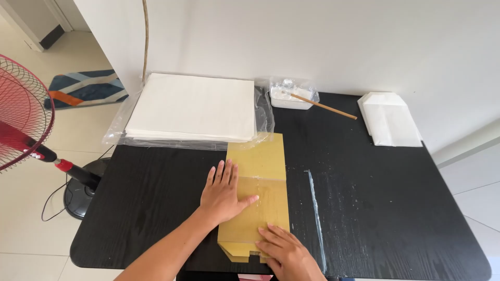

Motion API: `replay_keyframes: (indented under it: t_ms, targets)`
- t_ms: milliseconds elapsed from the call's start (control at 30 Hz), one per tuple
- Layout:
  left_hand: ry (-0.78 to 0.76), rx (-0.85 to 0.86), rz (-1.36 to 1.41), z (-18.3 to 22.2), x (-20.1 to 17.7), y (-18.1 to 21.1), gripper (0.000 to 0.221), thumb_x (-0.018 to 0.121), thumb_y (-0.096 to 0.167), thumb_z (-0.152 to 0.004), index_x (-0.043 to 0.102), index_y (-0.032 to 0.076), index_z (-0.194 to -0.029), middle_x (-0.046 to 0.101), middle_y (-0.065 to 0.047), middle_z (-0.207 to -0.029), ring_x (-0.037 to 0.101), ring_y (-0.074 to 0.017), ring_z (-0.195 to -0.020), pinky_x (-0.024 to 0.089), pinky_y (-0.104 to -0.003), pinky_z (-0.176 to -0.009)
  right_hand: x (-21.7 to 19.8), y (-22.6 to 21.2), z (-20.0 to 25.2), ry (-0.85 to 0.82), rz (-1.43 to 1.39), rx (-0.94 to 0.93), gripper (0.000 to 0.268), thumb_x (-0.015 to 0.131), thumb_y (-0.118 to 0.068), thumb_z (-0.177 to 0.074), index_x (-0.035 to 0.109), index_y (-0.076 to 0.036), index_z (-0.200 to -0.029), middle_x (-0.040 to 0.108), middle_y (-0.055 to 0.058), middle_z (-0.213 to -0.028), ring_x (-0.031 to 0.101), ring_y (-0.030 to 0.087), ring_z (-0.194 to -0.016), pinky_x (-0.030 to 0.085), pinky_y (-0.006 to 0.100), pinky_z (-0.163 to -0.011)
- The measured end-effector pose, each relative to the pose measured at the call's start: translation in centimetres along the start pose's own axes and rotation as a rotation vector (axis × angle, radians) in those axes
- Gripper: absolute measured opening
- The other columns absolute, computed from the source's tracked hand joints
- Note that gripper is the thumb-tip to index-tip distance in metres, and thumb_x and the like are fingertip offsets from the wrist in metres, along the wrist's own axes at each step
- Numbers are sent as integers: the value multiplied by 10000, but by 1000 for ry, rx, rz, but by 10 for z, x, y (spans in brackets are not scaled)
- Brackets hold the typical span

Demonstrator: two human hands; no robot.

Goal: Manually folding and gluing paper sheets to create bags using a template and a brush.

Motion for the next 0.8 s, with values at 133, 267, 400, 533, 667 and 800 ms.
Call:
replay_keyframes:
  t_ms: [133,267,400,533,667,800]
  targets:
    - [37,13,-32,-17,3,-11,1116,229,861,-919,-18,31,-1622,-79,-176,-1715,-123,-338,-1578,-81,-498,-1256,-15,-10,-16,162,43,-35,263,725,-119,-921,773,-101,-1180,725,52,-1314,571,289,-1340,424,455,-1133]
    - [432,94,-6,-32,-30,-43,743,404,595,-1012,405,15,-1475,336,-290,-1562,294,-436,-1458,277,-572,-1146,-16,-7,-18,202,-26,-41,203,732,-105,-919,784,-85,-1114,726,78,-1309,582,322,-1334,422,489,-1146]
    - [629,128,58,-82,-55,-101,435,514,314,-1050,576,24,-1367,466,-276,-1511,467,-430,-1381,443,-556,-1057,-20,-11,-25,167,-30,-61,240,627,-3,-957,720,-30,-1177,686,120,-1359,527,378,-1379,360,511,-1195]
    - [464,183,52,-132,-65,-120,470,575,317,-1022,534,65,-1417,332,-236,-1625,315,-379,-1510,380,-543,-1129,-18,-10,-27,178,-45,-35,230,620,11,-950,726,-36,-1149,688,107,-1360,532,359,-1381,356,509,-1200]
    - [234,148,-17,-150,-76,-126,202,613,289,-1013,637,104,-1091,485,-94,-1570,681,-345,-1078,536,-477,-799,-12,-6,-25,244,-23,-43,243,680,-37,-931,738,-53,-1167,704,95,-1345,560,355,-1358,402,507,-1176]
    - [193,156,-4,-154,-79,-132,234,558,264,-1031,551,89,-876,478,-28,-1590,690,-355,-980,528,-482,-732,-7,1,-24,267,2,-65,222,695,-63,-925,752,-66,-1140,708,98,-1339,562,349,-1359,413,510,-1167]
Point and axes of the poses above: each hand's wrist, its own z-axis away from the middle knuckle, its own x-axis out of the palm, y = z × x, the point moved 5 cm from there along -z, towards the middle knuckle
